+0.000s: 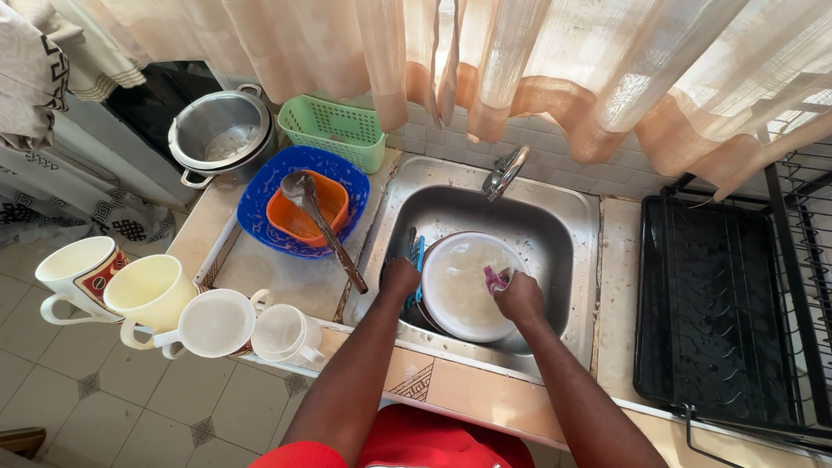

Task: Washing and rinsing dishes in a kitchen sink

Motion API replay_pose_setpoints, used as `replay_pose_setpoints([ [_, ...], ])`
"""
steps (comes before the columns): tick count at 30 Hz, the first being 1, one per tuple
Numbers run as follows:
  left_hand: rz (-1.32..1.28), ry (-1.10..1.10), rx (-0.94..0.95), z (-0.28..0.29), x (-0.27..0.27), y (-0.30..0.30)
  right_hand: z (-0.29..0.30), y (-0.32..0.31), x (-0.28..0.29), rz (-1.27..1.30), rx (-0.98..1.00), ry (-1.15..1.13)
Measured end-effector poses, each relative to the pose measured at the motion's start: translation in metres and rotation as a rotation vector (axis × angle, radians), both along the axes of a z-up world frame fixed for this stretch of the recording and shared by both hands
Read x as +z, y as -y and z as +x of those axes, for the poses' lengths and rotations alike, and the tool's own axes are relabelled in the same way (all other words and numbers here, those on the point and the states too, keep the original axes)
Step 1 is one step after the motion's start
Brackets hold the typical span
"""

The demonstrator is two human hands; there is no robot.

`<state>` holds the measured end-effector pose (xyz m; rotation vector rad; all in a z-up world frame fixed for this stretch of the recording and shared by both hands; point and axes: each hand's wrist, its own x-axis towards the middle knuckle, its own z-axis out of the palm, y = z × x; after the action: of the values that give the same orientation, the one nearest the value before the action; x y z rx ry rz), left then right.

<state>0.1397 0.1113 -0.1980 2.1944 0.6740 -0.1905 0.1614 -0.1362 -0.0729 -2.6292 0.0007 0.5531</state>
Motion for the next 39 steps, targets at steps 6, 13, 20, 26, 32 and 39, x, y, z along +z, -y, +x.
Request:
replay_pose_setpoints([
  [6,0.244,0.036,0.014,-0.008,0.044,0.02,-0.004,0.005,0.027,-0.006,-0.045,0.034],
  [13,0.263,0.131,-0.014,-0.026,0.086,0.033,0.006,0.008,0.014,-0.011,-0.056,0.109],
  [20,0.392,0.973,0.005,-0.062,0.1,0.054,0.012,0.007,-0.012,0.036,-0.048,0.117],
  [26,0.388,1.321,-0.019,-0.064,0.117,0.082,-0.007,-0.013,-0.023,0.491,0.145,0.246],
  [32,0.047,1.218,0.008,-0.065,0.138,0.098,-0.038,-0.034,-0.019,0.806,0.337,0.093],
  [39,-0.081,1.048,0.321,-0.063,0.158,0.093,-0.065,-0.041,0.03,0.773,0.434,-0.098],
])
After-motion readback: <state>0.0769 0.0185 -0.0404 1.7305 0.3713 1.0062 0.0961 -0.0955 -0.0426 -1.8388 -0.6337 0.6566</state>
